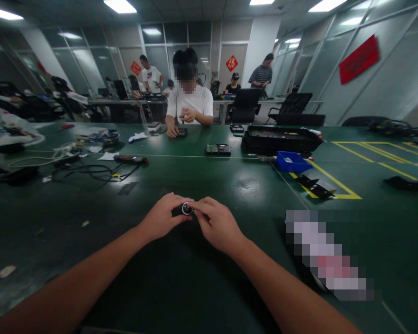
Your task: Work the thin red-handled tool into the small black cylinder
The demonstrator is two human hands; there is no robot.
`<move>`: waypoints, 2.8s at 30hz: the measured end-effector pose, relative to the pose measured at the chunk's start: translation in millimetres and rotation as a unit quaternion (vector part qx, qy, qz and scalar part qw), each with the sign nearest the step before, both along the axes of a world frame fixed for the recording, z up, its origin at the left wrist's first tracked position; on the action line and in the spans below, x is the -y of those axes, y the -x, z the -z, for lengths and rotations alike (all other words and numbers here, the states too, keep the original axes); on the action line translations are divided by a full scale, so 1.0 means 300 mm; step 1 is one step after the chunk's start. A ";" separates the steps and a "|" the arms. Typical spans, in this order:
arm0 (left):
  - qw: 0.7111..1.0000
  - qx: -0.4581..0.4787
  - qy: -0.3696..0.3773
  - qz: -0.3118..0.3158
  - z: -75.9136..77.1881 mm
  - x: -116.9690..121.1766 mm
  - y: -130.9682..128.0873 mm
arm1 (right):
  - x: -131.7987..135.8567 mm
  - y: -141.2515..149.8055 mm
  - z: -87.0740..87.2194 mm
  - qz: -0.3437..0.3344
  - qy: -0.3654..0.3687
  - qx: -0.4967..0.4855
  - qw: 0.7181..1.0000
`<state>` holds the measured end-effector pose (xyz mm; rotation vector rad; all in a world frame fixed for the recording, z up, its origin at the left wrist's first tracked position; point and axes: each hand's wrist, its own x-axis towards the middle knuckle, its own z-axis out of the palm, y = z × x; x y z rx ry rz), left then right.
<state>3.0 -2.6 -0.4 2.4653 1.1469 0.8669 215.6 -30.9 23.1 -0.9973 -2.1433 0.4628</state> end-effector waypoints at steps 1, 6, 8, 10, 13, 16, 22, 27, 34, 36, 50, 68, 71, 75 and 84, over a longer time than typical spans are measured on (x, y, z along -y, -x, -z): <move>1.000 0.000 0.001 0.002 -0.001 0.001 -0.002 | 0.002 0.002 0.000 0.008 0.007 -0.006 1.000; 1.000 0.004 0.007 0.014 -0.004 0.007 -0.008 | 0.006 0.013 -0.003 0.087 0.044 0.000 0.995; 1.000 -0.002 0.010 0.017 -0.005 0.009 -0.011 | 0.004 0.015 -0.002 0.076 0.026 0.003 0.997; 1.000 -0.012 0.012 0.018 -0.006 0.012 -0.014 | 0.003 0.017 0.003 0.055 0.008 0.001 0.998; 0.999 -0.023 0.012 0.019 -0.009 0.016 -0.018 | 0.003 0.021 0.007 0.047 0.001 0.012 0.999; 0.999 -0.024 0.008 0.023 -0.013 0.020 -0.018 | 0.006 0.025 0.001 0.085 0.014 0.008 0.996; 0.999 -0.014 0.004 0.031 -0.016 0.021 -0.017 | 0.003 0.026 -0.004 0.142 0.026 0.025 0.989; 0.999 -0.025 0.000 0.043 -0.016 0.023 -0.016 | -0.001 0.023 0.007 0.160 0.033 0.034 0.986; 1.000 -0.009 0.001 0.014 -0.013 0.018 -0.014 | 0.014 0.020 -0.001 0.145 0.058 -0.006 0.988; 1.000 -0.005 0.001 0.010 -0.013 0.017 -0.013 | 0.014 0.021 -0.001 0.150 0.065 -0.002 0.987; 1.000 0.011 -0.016 0.007 -0.006 0.010 -0.007 | 0.004 0.003 -0.005 0.132 0.042 -0.062 0.988; 0.991 0.080 0.029 -0.105 0.010 -0.020 0.020 | 0.044 -0.016 -0.016 0.178 -0.048 -0.178 0.967; 0.992 0.080 0.025 -0.100 0.011 -0.020 0.019 | 0.042 -0.014 -0.007 0.182 -0.059 -0.169 0.967; 0.993 0.077 0.013 -0.083 0.008 -0.015 0.013 | 0.035 -0.011 -0.005 0.173 -0.057 -0.139 0.973; 0.996 0.064 0.004 -0.067 0.003 -0.008 0.009 | 0.038 -0.011 -0.036 0.175 -0.112 -0.056 0.977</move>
